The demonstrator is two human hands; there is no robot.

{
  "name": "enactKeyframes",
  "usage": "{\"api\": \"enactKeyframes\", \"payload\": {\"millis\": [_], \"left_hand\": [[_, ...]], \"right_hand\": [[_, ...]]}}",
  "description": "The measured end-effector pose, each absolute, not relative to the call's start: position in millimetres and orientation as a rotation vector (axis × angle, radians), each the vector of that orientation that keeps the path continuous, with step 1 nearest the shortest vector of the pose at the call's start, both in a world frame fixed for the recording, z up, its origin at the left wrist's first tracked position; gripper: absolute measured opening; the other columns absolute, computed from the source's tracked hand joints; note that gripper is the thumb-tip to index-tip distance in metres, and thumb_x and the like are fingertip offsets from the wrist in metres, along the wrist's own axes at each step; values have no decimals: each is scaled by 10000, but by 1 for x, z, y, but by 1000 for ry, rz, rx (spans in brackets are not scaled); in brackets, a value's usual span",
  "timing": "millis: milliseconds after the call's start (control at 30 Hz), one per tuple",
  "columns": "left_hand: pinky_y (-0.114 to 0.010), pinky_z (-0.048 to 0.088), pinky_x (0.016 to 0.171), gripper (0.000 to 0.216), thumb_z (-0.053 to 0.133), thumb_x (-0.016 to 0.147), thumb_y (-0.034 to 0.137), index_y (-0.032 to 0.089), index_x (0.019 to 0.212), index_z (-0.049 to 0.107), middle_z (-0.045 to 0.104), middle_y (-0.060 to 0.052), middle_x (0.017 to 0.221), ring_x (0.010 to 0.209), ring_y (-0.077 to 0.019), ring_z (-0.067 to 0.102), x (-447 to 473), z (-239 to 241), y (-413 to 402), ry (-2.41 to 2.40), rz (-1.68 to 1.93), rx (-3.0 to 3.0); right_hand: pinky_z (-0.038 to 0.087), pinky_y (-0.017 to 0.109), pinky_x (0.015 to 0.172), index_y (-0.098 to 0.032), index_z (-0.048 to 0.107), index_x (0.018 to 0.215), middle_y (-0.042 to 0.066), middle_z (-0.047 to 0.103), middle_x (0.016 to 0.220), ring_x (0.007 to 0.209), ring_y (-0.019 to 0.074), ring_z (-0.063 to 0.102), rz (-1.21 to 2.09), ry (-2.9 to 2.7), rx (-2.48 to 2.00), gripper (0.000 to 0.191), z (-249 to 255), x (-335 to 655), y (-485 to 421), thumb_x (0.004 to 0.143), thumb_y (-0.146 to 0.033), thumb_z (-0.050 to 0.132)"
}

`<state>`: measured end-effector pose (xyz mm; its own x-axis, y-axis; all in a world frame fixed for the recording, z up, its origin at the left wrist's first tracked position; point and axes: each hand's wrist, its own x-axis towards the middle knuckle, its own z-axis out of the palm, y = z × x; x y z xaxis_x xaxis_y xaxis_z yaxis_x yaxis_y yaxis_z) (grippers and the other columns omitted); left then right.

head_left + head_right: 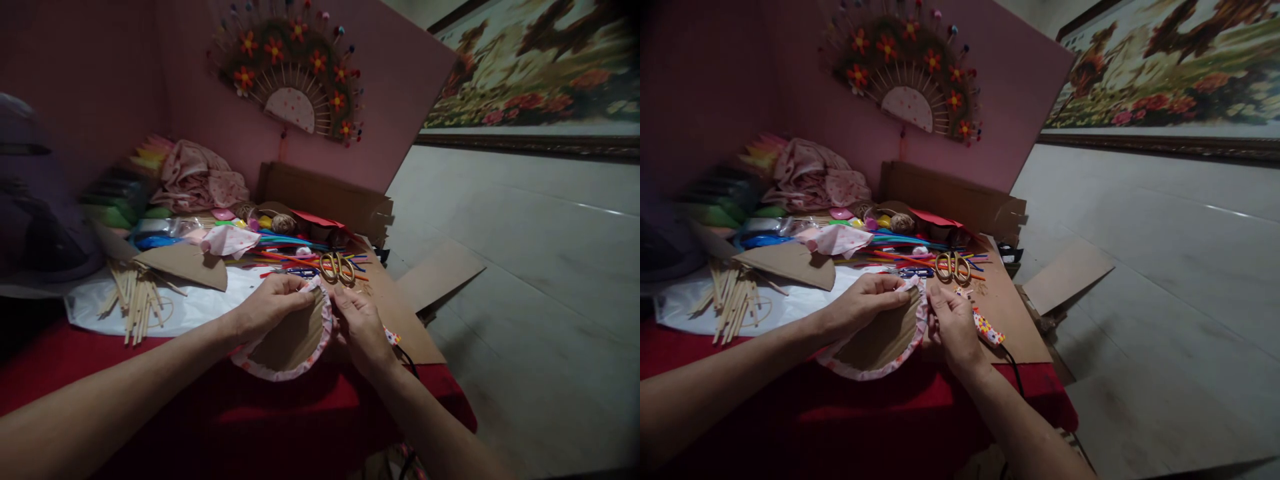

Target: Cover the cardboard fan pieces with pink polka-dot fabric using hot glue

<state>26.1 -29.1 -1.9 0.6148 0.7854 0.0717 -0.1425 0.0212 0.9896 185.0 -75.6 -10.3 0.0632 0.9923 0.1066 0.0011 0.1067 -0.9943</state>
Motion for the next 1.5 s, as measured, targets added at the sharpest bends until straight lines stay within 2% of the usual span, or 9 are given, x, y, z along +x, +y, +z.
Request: {"api": "enactKeyframes", "payload": {"millis": [267, 433, 533, 633, 767, 900, 1000, 1233, 1500], "left_hand": [[-245, 369, 620, 229, 595, 775, 359, 138, 831, 609, 590, 0, 740, 659, -124, 513, 26, -2, -30, 641, 901, 1498], [-236, 345, 583, 258, 591, 779, 397, 140, 788, 588, 546, 17, 693, 619, -109, 475, 27, -2, -30, 679, 941, 1520], [-243, 351, 589, 267, 566, 795, 410, 144, 778, 567, 547, 12, 701, 623, -112, 476, 28, -5, -28, 683, 976, 1537], [-248, 363, 611, 237, 543, 806, 382, 146, 800, 556, 548, 6, 727, 656, -120, 478, 29, -6, -26, 674, 1031, 1590], [-234, 330, 568, 197, 521, 809, 347, 160, 747, 524, 491, 26, 673, 617, -110, 422, 30, -4, -29, 717, 1096, 1769], [-222, 290, 530, 199, 512, 807, 301, 176, 660, 462, 437, 47, 611, 568, -95, 371, 30, -1, -34, 797, 1122, 1908], [-221, 309, 535, 170, 513, 800, 296, 174, 685, 484, 463, 43, 626, 576, -98, 396, 30, 0, -34, 755, 1096, 1842], [-247, 388, 642, 207, 588, 754, 339, 136, 793, 584, 598, -9, 756, 695, -132, 525, 30, -1, -29, 696, 1032, 1536], [-255, 398, 535, 253, 736, 580, 312, 122, 713, 632, 637, -25, 632, 541, -140, 559, 29, 2, -31, 796, 807, 1216]], "right_hand": [[258, 204, 408, -183, 507, 633, -74, 406, 492, 407, 59, 316, 1091, -1177, -1114, 347, -14, 183, -81, 743, -475, 659], [297, 220, 436, -183, 533, 668, -58, 434, 512, 436, 81, 363, 959, -1317, -1166, 344, -13, 186, -80, 806, -495, 579], [384, 243, 531, -186, 589, 811, 3, 561, 689, 578, 123, 490, 563, -1445, -1227, 254, -11, 185, -86, 877, -417, 506], [426, 287, 659, -183, 588, 901, 56, 591, 851, 726, 161, 532, 52, -1647, -1234, 121, -11, 183, -91, 884, -274, 510], [429, 302, 661, -168, 579, 920, 78, 597, 854, 736, 175, 541, -375, -1818, -1266, 88, -16, 182, -91, 864, -204, 521], [417, 295, 628, -161, 586, 846, 71, 608, 767, 716, 183, 563, -591, -1825, -1343, 73, -17, 182, -87, 851, -186, 517], [416, 291, 632, -169, 581, 795, 64, 611, 754, 706, 177, 564, -503, -1803, -1331, 86, -15, 182, -85, 840, -166, 507], [394, 245, 522, -189, 584, 705, -3, 570, 625, 553, 123, 490, 295, -1546, -1338, 169, -12, 183, -83, 835, -291, 547], [411, 252, 526, -185, 604, 720, 10, 595, 641, 561, 131, 510, 481, -1495, -1335, 151, -9, 175, -87, 801, -310, 582]]}}
